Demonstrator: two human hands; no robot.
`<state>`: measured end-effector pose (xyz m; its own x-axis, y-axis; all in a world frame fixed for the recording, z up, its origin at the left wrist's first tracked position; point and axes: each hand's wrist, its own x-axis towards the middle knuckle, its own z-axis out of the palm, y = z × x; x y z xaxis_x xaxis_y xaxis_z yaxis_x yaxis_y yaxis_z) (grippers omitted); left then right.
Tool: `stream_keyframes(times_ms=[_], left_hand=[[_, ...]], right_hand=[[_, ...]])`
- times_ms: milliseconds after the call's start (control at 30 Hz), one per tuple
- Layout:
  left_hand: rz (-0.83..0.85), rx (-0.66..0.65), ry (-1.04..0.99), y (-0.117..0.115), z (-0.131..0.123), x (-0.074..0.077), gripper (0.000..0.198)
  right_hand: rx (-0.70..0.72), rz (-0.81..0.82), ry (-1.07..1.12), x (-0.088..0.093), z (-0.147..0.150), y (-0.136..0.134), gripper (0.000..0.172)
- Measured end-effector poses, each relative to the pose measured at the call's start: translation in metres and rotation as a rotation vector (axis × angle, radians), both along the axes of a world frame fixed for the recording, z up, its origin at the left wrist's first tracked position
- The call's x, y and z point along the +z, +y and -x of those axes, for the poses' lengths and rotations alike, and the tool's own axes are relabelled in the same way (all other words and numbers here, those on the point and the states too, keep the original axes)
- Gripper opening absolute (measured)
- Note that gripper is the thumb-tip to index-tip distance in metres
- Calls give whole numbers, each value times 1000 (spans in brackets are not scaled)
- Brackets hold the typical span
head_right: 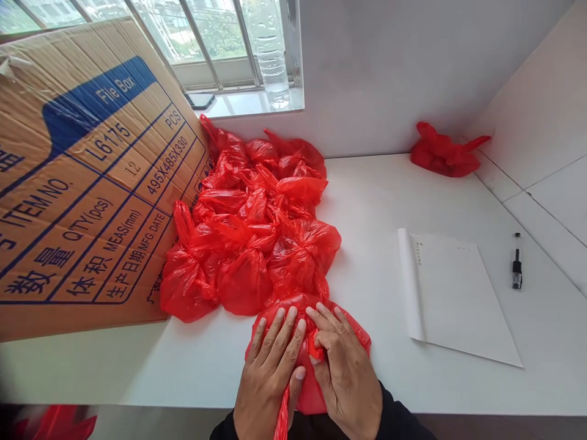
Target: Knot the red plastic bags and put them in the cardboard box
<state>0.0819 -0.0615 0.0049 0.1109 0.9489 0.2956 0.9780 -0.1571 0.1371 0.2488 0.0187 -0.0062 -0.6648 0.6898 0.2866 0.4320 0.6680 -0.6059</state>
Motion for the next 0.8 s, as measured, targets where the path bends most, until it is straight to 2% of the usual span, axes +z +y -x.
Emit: stream_keyframes(times_ms=[200,300,367,467,533,633,700,800], left_hand=[[-82,43,-70,3,-3,-4,51],[-46,22,-36,2,-3,-4,53],[-1,5,-41,-1,-3,-1,53],[-18,54,-191,-8,-1,6,53],[-84,153,-292,-14,2,10,52],[-167,301,-337,-19,7,11,49],[-263,260,-341,-17,5,7,48],[-462,80,-284,-5,-5,-6,48]], right_hand=[[11,-44,29,-9,1,-1,23],[13,-5,53,-10,2,-2,22],[-5,74,101,-7,-1,-1,22],[-95,236,213,2,-14,4,25],[-243,361,268,8,-25,10,26],[-455,512,296,15,-36,17,26],[-493,631,319,19,-35,17,32],[-516,788,370,20,-30,14,37]])
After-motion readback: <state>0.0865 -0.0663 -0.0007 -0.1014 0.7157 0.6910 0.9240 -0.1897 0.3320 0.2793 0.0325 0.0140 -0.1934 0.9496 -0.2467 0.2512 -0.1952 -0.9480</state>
